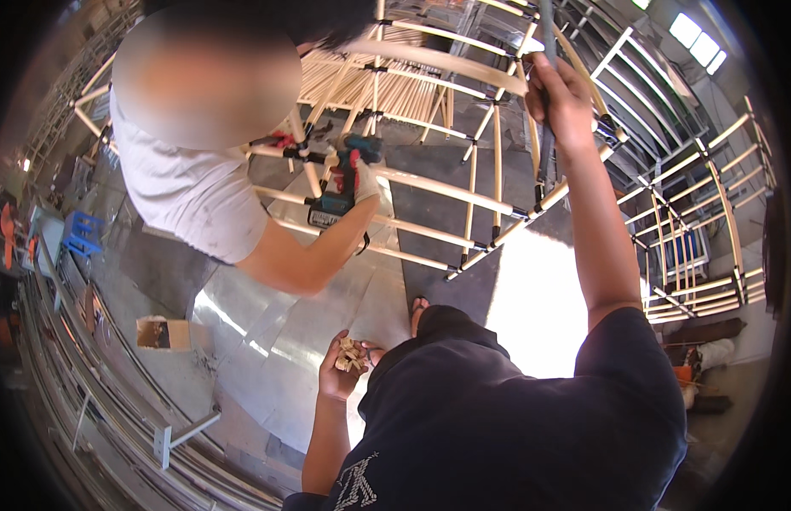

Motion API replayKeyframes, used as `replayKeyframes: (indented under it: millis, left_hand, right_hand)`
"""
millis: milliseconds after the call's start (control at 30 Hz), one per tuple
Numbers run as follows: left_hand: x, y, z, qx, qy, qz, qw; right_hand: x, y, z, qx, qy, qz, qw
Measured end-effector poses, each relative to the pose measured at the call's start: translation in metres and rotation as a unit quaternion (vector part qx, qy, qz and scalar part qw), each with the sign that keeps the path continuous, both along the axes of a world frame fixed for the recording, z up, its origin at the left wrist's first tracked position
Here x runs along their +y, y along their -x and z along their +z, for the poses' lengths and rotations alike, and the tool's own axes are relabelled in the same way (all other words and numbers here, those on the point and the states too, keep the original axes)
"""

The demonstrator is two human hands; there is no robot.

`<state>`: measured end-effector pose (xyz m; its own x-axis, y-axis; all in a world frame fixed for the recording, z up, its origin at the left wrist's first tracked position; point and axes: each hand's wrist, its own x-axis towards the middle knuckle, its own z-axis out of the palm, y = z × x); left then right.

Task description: The person uses a hammer to tap wooden pegs into the joints of a pipe structure, working along the frame while another person assists by holding pieces in place.

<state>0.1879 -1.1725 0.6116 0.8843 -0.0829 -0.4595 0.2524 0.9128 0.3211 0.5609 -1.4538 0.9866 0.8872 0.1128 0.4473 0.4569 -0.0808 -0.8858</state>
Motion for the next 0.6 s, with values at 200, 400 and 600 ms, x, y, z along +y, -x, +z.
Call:
replayKeyframes:
  millis: [200,400,600]
  left_hand:
    - [-0.046,-0.080,0.005,-0.002,-0.069,-0.065,0.995]
    - [-0.120,-0.141,0.031,0.030,-0.113,-0.069,0.991]
    - [-0.210,-0.204,0.055,0.017,-0.186,-0.090,0.978]
  right_hand:
    - [-0.114,0.002,0.029,-0.104,0.021,-0.076,0.991]
    - [-0.227,-0.008,0.013,-0.077,0.057,-0.157,0.983]
    - [-0.317,-0.026,-0.031,-0.059,0.039,-0.090,0.993]
